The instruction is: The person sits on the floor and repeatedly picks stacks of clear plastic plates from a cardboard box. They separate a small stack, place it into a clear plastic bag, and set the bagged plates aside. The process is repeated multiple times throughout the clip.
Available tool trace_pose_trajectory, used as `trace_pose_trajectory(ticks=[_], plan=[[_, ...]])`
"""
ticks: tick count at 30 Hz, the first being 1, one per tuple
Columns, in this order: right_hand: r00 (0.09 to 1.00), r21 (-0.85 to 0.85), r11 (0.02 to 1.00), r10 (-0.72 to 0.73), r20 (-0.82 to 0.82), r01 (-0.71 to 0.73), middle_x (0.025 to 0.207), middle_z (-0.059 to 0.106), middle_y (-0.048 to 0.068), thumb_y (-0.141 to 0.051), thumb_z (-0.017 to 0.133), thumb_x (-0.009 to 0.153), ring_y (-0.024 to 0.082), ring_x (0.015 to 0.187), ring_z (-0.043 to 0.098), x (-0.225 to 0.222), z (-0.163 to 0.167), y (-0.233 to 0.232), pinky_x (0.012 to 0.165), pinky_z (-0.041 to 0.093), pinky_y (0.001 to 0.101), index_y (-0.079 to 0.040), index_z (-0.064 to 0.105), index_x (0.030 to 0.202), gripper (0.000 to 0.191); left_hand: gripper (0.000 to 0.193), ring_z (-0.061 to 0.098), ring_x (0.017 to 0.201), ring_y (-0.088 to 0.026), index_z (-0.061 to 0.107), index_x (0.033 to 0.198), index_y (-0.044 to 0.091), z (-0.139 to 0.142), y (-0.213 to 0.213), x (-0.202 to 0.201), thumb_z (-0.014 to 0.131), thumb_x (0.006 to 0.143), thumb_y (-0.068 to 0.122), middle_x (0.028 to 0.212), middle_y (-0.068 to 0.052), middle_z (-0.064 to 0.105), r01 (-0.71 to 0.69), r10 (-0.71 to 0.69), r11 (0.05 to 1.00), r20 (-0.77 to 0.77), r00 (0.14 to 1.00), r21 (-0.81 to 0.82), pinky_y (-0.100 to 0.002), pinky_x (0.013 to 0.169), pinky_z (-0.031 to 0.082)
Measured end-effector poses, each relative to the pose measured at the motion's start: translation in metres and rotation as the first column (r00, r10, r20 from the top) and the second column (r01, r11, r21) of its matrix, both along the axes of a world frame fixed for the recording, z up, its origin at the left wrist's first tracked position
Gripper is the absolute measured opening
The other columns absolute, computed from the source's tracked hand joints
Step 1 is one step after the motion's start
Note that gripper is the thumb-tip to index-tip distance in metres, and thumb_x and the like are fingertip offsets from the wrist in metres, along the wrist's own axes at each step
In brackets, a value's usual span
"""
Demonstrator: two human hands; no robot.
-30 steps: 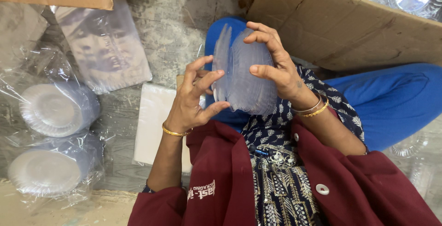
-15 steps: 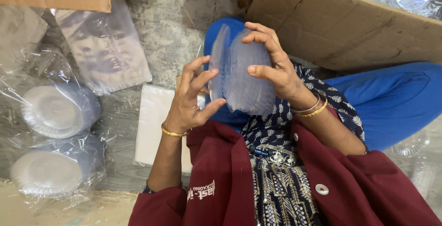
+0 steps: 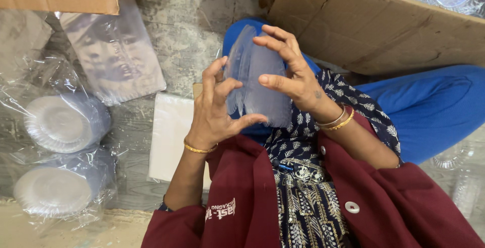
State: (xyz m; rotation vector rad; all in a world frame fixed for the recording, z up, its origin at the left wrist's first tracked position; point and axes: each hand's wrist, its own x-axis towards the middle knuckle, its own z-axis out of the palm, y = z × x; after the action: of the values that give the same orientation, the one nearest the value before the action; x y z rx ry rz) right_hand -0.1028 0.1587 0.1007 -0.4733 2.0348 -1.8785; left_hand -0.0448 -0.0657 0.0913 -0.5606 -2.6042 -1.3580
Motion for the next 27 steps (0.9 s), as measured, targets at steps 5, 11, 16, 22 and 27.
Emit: trace_pose_trajectory(ticks=[5,11,16,22,27], plan=[[1.000,0.005,1.000,0.006,-0.002,-0.006,0.167,0.030,0.015,-0.030,0.073,0.094,0.031,0.159,0.028,0.0003,0.0008,0.0012,0.133,0.026,0.0465,-0.010,0.051,0.154,0.067,0.087,0.059,0.132,-0.045,0.046,0.132,0.014,-0.0051,-0.0033,0.0021,0.093,0.071,0.055,0.151,-0.022,0.037,-0.009,0.009,1.000,0.007,1.000,0.019,-0.048,0.097,0.062],[1.000,0.000,1.000,0.007,0.013,-0.007,0.169,0.030,0.014,-0.032,0.070,0.095,0.030,0.160,0.028,-0.0003,-0.0001,0.0041,0.134,0.023,0.0447,-0.009,0.048,0.156,0.070,0.084,0.058,0.134,-0.045,0.046,0.130,0.015,-0.0072,-0.0053,0.0015,0.093,0.073,0.053,0.152,-0.022,0.037,-0.003,0.003,1.000,0.013,1.000,0.017,-0.047,0.100,0.061],[1.000,-0.010,1.000,0.008,0.021,-0.007,0.169,0.031,0.013,-0.031,0.070,0.093,0.029,0.161,0.028,-0.0017,-0.0003,0.0062,0.134,0.022,0.0444,-0.009,0.049,0.155,0.069,0.083,0.058,0.134,-0.044,0.046,0.129,0.015,-0.0084,-0.0060,0.0006,0.093,0.072,0.054,0.151,-0.022,0.038,-0.004,0.004,1.000,0.005,1.000,0.027,-0.047,0.102,0.061],[1.000,-0.011,1.000,-0.001,0.018,0.001,0.168,0.031,0.014,-0.027,0.072,0.091,0.029,0.161,0.028,-0.0018,-0.0009,0.0054,0.134,0.021,0.0445,-0.009,0.050,0.153,0.068,0.083,0.057,0.134,-0.044,0.047,0.129,0.014,-0.0080,-0.0049,-0.0001,0.093,0.071,0.054,0.151,-0.021,0.038,-0.004,0.004,1.000,-0.013,1.000,0.026,-0.048,0.102,0.060],[1.000,-0.029,1.000,-0.004,0.020,0.004,0.168,0.032,0.014,-0.026,0.072,0.089,0.030,0.161,0.027,-0.0021,-0.0030,0.0054,0.135,0.021,0.0455,-0.010,0.051,0.152,0.069,0.083,0.057,0.134,-0.043,0.047,0.128,0.015,-0.0080,-0.0050,-0.0004,0.093,0.071,0.054,0.150,-0.022,0.038,0.004,-0.004,0.999,0.012,1.000,0.036,-0.048,0.101,0.061]])
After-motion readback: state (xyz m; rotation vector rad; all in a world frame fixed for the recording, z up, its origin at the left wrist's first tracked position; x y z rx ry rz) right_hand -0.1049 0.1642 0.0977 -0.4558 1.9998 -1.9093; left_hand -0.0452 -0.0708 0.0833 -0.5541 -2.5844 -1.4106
